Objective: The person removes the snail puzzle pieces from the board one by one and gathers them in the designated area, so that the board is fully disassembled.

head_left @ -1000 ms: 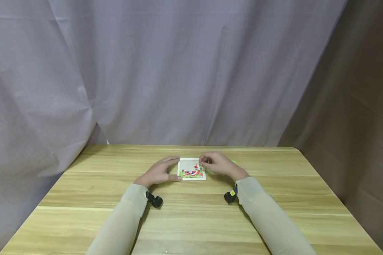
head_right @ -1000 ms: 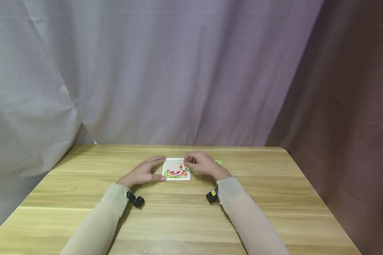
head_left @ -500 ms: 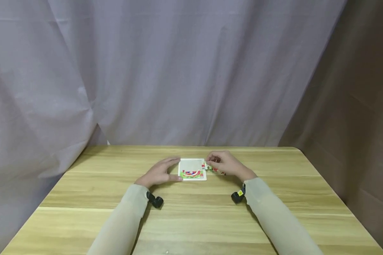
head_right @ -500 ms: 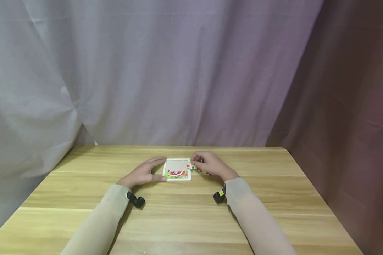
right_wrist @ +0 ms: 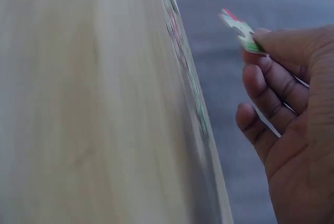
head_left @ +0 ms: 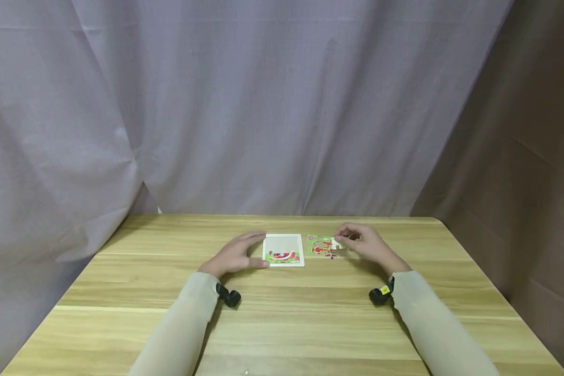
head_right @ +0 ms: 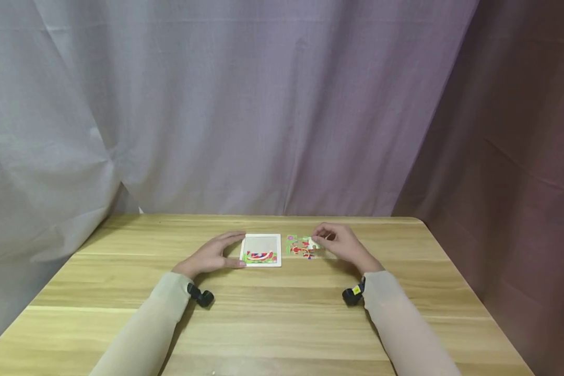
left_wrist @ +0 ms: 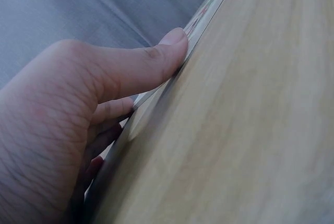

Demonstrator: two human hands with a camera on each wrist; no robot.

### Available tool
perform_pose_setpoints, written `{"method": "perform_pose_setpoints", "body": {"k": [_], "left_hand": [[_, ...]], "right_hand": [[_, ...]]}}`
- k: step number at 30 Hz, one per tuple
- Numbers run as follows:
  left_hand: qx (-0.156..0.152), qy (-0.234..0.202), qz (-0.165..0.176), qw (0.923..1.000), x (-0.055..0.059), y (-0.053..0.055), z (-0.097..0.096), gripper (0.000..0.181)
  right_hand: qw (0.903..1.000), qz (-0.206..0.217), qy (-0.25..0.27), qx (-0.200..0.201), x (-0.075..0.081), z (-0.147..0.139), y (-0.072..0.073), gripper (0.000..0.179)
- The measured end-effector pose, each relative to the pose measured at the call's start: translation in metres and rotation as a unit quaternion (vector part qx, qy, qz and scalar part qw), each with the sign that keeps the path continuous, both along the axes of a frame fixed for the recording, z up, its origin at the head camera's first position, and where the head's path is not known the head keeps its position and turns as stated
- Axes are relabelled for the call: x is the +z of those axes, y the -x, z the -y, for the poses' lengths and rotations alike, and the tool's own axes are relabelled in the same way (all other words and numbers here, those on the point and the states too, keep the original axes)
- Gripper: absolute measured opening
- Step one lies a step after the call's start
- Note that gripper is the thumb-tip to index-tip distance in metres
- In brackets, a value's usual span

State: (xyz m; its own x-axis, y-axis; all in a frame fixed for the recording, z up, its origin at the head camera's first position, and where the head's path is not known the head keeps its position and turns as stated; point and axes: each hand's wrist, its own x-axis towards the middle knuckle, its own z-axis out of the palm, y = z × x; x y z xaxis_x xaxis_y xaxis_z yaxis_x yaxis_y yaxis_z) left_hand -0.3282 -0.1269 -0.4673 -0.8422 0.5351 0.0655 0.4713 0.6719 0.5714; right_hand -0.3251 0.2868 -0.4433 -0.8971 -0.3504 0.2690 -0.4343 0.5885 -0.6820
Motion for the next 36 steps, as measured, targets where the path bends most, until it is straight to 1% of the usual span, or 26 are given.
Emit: {"method": "perform_pose_setpoints", "body": {"k": [5, 10, 15, 19, 23, 27, 30, 36], "left_hand": [[-0.002, 0.003, -0.004, 1.0000, -0.001, 0.001, 0.000, 0.097], [-0.002, -0.001, -0.005, 1.0000, 0.001, -0.001, -0.001, 0.097], [-0.002, -0.002, 0.002, 1.0000, 0.002, -0.005, 0.000, 0.097], [-0.001, -0.007, 0.002, 1.0000, 0.001, -0.005, -0.001, 0.097], [0.003, -0.005, 0.001, 1.0000, 0.000, -0.003, -0.001, 0.097], [0.001, 0.002, -0.005, 1.0000, -0.002, -0.001, -0.001, 0.097], [0.001, 0.006, -0.004, 1.0000, -0.003, 0.000, -0.001, 0.096], [0.003, -0.002, -0.003, 1.0000, -0.001, 0.000, 0.000, 0.096]], "right_hand": [[0.9995, 0.028, 0.016, -0.007, -0.006, -0.034, -0.001, 0.008], [0.9991, 0.043, 0.004, -0.004, -0.012, -0.048, 0.000, 0.006], [0.9982, 0.052, -0.027, 0.011, -0.016, -0.045, 0.000, 0.007], [0.9978, 0.051, -0.039, 0.015, -0.019, -0.040, 0.000, 0.006], [0.9983, 0.037, -0.042, 0.013, -0.023, -0.035, 0.001, 0.005], [0.9985, 0.029, -0.045, 0.012, -0.028, -0.034, 0.001, 0.005], [0.9984, 0.031, -0.046, 0.010, -0.030, -0.035, 0.002, 0.004], [0.9984, 0.035, -0.045, 0.007, -0.028, -0.035, 0.003, 0.004]]}}
